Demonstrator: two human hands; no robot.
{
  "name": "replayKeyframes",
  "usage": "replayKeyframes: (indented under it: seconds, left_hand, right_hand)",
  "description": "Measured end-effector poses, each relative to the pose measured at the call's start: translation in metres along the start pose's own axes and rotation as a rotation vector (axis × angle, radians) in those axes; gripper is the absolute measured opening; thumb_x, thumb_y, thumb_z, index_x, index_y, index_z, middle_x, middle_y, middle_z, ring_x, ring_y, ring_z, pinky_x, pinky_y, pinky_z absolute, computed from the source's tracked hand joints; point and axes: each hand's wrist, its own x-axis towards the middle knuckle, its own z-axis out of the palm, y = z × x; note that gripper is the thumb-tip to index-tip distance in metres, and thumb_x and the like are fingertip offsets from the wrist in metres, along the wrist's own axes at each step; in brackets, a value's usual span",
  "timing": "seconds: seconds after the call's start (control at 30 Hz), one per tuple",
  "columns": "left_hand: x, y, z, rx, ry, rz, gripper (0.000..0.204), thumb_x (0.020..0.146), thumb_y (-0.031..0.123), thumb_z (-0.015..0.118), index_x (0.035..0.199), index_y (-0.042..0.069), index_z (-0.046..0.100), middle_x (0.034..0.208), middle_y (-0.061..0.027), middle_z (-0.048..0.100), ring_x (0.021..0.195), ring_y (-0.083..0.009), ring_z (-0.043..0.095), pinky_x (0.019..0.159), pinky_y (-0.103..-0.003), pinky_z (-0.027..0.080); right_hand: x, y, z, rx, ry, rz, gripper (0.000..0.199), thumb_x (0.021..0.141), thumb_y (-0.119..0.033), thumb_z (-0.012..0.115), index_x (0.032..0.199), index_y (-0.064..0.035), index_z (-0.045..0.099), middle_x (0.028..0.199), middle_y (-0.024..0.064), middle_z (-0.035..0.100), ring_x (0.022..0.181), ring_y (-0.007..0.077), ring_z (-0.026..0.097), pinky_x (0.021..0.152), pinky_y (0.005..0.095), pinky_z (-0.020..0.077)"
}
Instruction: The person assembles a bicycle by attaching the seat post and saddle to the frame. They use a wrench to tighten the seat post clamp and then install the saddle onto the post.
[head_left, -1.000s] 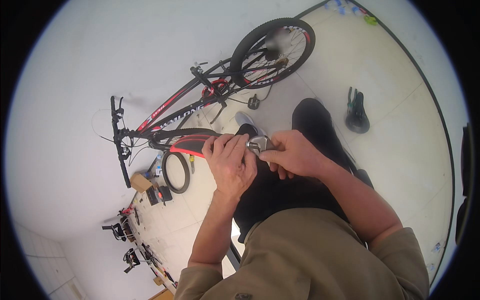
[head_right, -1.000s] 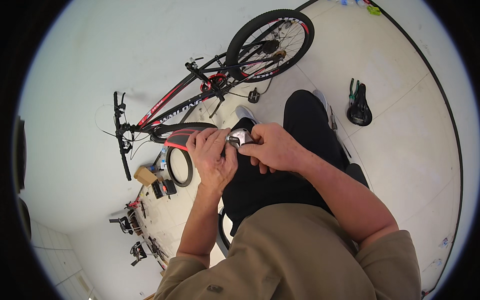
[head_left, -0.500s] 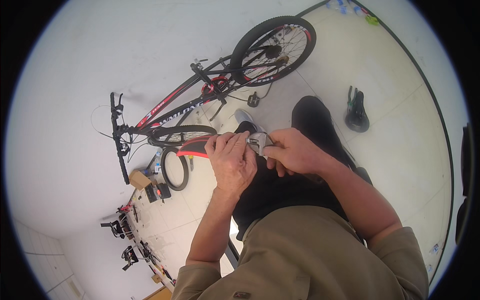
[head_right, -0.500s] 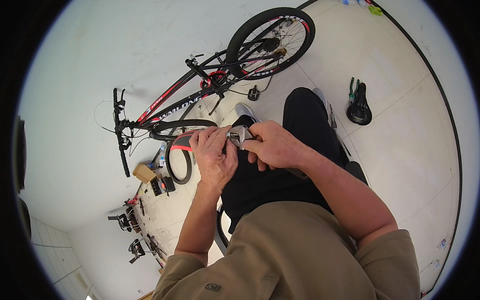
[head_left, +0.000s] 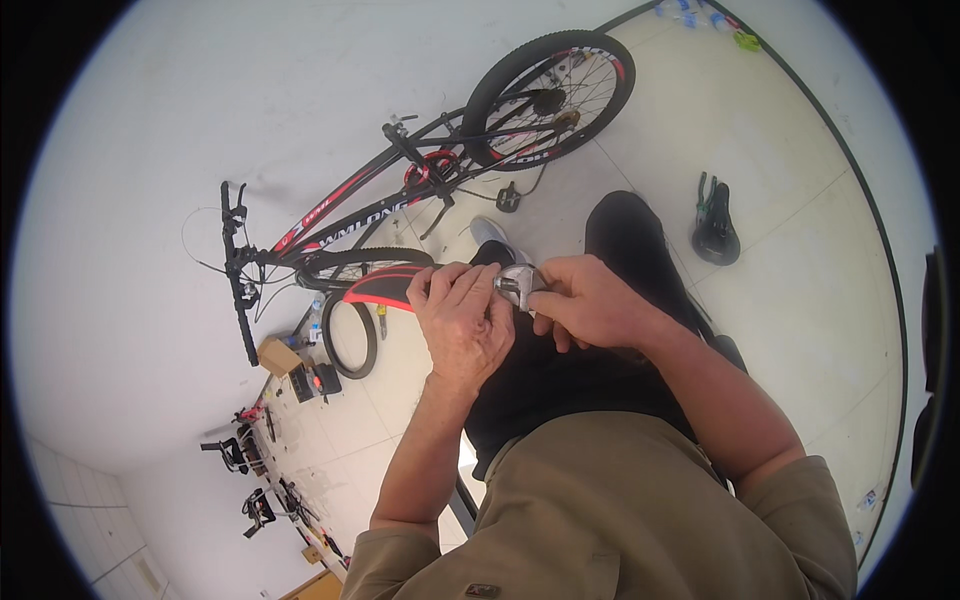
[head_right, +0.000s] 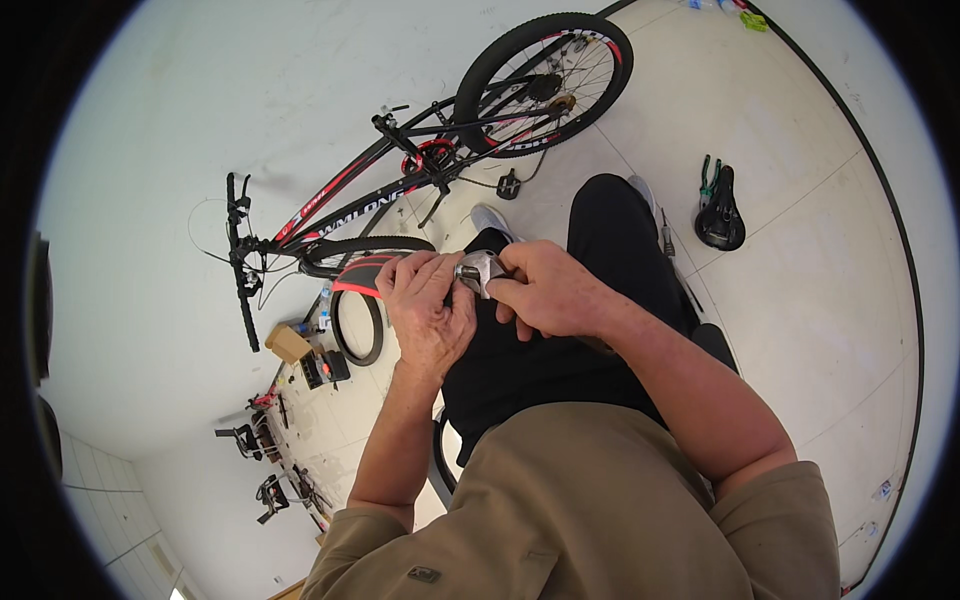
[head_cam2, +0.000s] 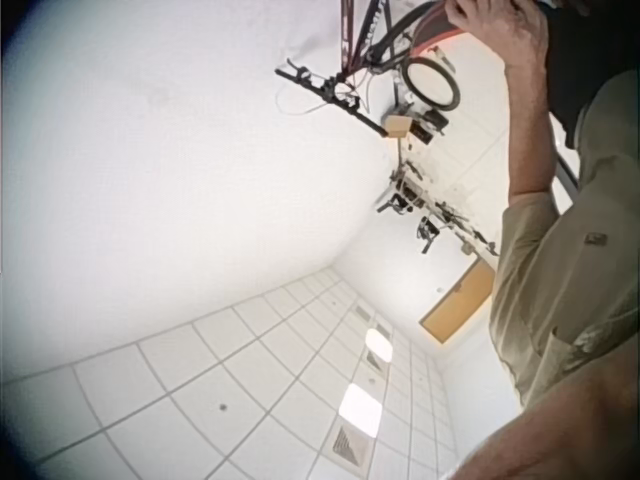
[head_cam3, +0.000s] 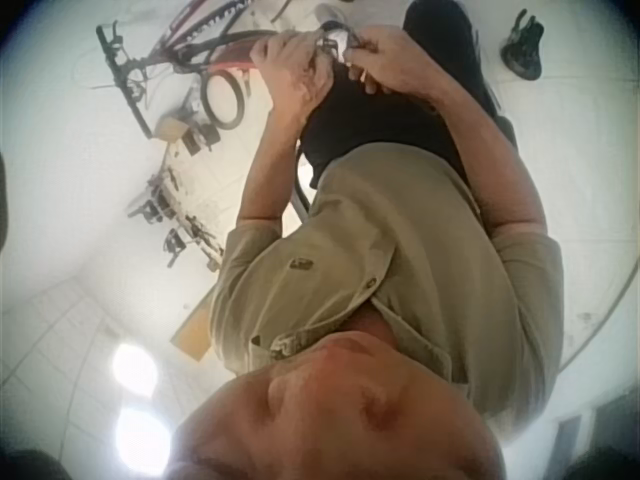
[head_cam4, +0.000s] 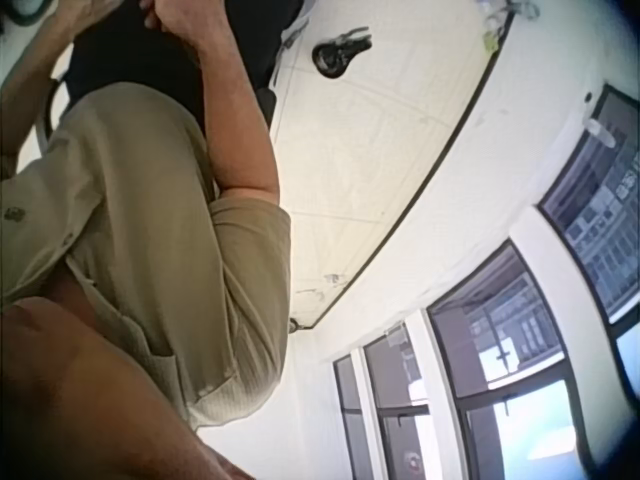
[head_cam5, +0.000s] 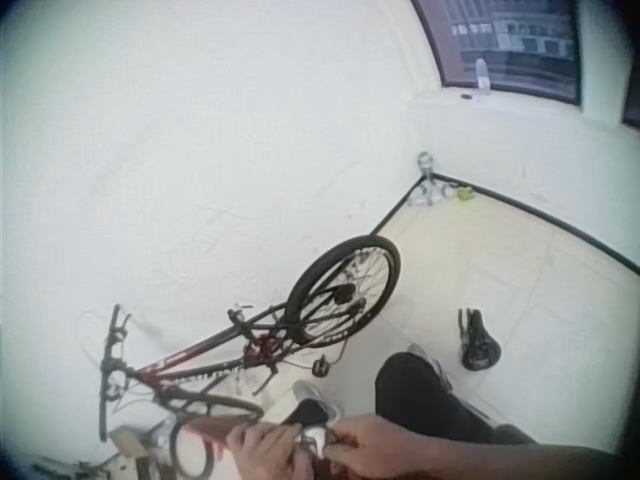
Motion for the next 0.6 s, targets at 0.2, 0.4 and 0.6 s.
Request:
replayKeyframes:
  seconds: [0.2,0.4,0.6]
  left_hand:
    - [0.0017,0.0011,0.0009,-0.005,0.001,0.001,0.028,0.07,0.003,0.067,0.097,0.002,0.073,0.095,-0.0064,0.073,0.096,-0.0233,0.063,0.099,-0.046,0.039]
    - [0.0016,0.0004,0.0014,0.011,-0.004,-0.003,0.028,0.07,0.003,0.067,0.097,0.001,0.073,0.095,-0.0067,0.073,0.096,-0.0232,0.063,0.099,-0.046,0.04]
    - [0.0026,0.0014,0.0029,0.015,0.008,-0.004,0.028,0.07,0.003,0.067,0.097,0.001,0.073,0.095,-0.0067,0.074,0.096,-0.0233,0.063,0.099,-0.046,0.04]
  right_hand:
    - [-0.0004,-0.0011,-0.0005,-0.087,0.038,0.023,0.021,0.091,-0.017,0.064,0.086,0.0022,0.06,0.074,0.0081,0.067,0.053,0.0132,0.064,0.043,0.0267,0.0455]
    - [-0.0006,-0.0028,-0.0025,-0.021,0.001,0.041,0.019,0.093,-0.017,0.067,0.091,0.0016,0.063,0.075,0.0075,0.068,0.057,0.0129,0.065,0.045,0.0252,0.0457]
    - [-0.0006,-0.0006,-0.002,-0.038,0.028,0.026,0.02,0.091,-0.017,0.064,0.089,0.0028,0.061,0.076,0.008,0.068,0.055,0.0125,0.065,0.044,0.026,0.0462]
